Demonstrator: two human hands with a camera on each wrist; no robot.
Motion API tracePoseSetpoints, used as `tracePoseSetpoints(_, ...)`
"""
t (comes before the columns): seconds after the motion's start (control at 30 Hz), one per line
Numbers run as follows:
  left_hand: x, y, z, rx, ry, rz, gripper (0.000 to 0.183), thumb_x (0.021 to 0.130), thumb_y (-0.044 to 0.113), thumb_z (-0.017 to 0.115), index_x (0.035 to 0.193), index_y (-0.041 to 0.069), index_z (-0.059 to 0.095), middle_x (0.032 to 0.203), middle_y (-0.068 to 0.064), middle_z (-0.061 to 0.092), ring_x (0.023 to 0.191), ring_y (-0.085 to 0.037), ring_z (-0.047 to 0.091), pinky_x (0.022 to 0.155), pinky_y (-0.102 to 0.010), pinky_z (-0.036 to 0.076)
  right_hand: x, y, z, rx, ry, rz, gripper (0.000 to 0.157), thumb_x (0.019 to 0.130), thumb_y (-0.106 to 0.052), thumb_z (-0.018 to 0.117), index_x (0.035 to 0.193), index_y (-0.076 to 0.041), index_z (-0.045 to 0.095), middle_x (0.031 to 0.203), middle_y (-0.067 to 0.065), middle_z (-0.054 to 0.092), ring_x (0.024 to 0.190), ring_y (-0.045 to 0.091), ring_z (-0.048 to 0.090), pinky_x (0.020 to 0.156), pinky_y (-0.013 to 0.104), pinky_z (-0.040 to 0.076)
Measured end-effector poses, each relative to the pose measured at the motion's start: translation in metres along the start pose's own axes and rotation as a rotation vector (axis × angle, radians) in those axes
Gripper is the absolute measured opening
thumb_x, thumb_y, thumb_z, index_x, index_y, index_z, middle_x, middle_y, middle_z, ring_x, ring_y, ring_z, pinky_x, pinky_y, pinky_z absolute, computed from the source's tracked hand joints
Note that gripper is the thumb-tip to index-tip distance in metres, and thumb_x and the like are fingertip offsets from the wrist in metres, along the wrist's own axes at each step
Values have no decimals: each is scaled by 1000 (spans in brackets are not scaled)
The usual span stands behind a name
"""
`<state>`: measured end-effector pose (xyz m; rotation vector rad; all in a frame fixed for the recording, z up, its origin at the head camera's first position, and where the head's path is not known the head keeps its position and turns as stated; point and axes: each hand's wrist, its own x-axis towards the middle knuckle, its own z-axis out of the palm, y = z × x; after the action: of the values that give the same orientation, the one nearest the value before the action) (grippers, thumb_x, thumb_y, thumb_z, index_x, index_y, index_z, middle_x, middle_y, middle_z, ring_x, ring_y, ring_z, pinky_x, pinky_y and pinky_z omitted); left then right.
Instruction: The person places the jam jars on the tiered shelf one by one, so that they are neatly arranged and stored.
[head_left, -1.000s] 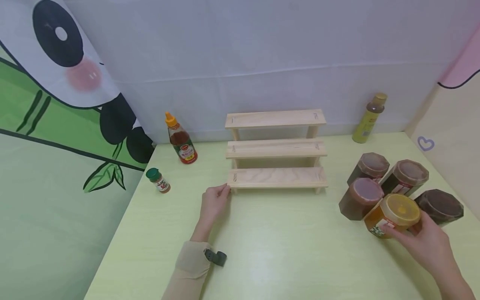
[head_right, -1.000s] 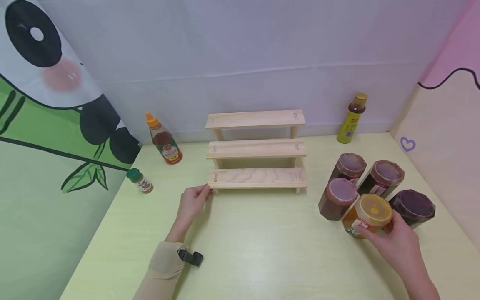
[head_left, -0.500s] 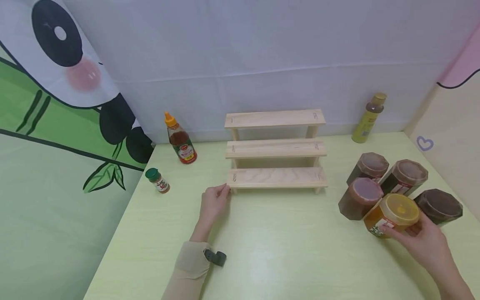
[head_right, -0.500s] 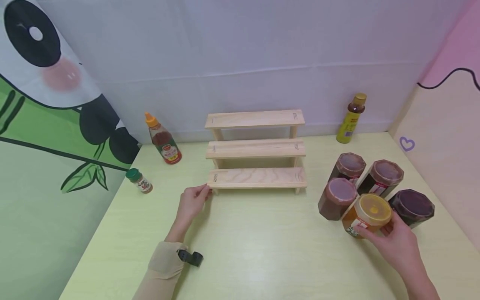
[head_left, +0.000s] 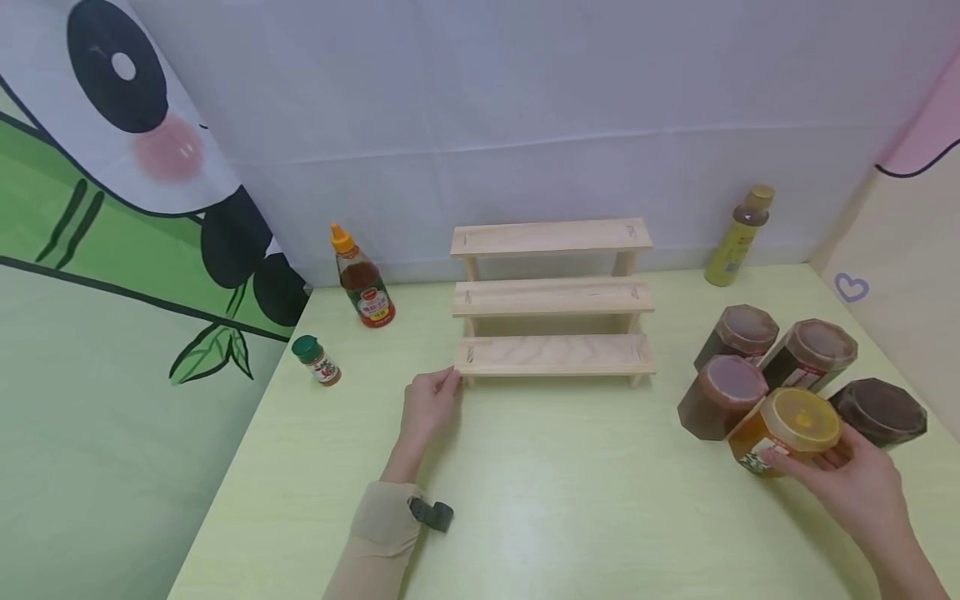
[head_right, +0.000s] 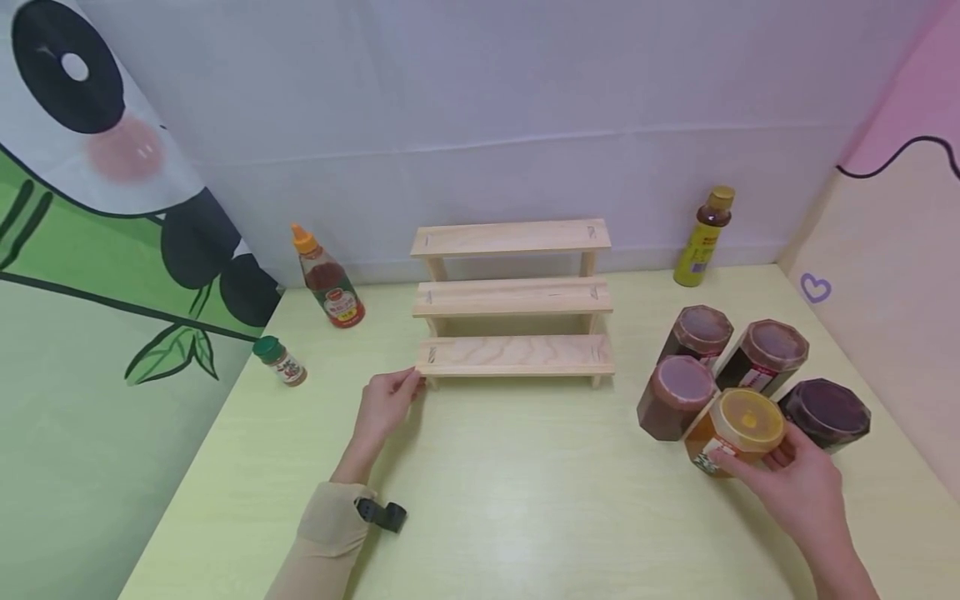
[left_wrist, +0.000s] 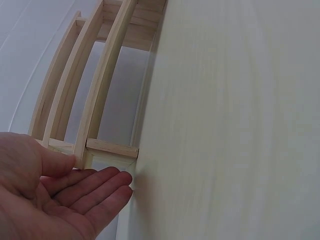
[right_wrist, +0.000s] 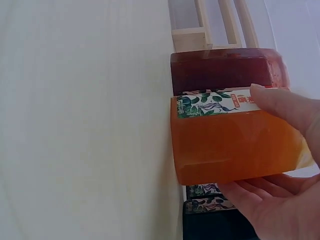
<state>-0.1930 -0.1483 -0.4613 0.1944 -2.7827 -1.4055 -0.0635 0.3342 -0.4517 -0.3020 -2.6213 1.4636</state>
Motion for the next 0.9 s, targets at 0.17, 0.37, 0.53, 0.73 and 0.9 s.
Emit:
tracePoseSetpoints(0.17,-1,0,0,-3,0,1,31,99,24,53,121,6,65,107,-9,69,42,-11,35,39,-22,31,-3,1,0,-5,9,10,76,78,-23,81,133,9,39,95,-30,52,82,-17,53,64,13,49)
tracePoseSetpoints(0.37,-2,0,0,-4,-1,11,30,99,24,53,122,7,64,106,-9,69,41,-11,34,38,-21,31,-4,2,0,-4,50,-17,70,77,-20,82,129,7,45,96,-30,52,82,-17,53,63,13,49)
tracePoseSetpoints(0.53,-2,2,-1,-7,-7,8,31,99,24,52,123,7,64,105,-9,70,42,-11,35,39,-21,31,-8,-2,0,-15,52,-21,73,77,-19,82,131,10,43,96,-30,51,82,-18,50,63,12,48)
tracePoseSetpoints(0.73,-3,2,-1,-13,-8,-2,31,99,23,52,123,7,64,100,-9,71,41,-11,35,38,-21,31,-13,-12,0,-39,86,-73,72,73,-16,85,129,7,48,98,-29,52,84,-18,50,62,12,48)
tracePoseSetpoints(0.9,-1,1,0,-12,-2,3,31,99,24,52,122,7,64,104,-8,70,42,-11,35,39,-22,31,-19,-24,1,-47,90,-106,64,69,-15,87,122,3,54,96,-28,55,83,-17,52,61,13,48)
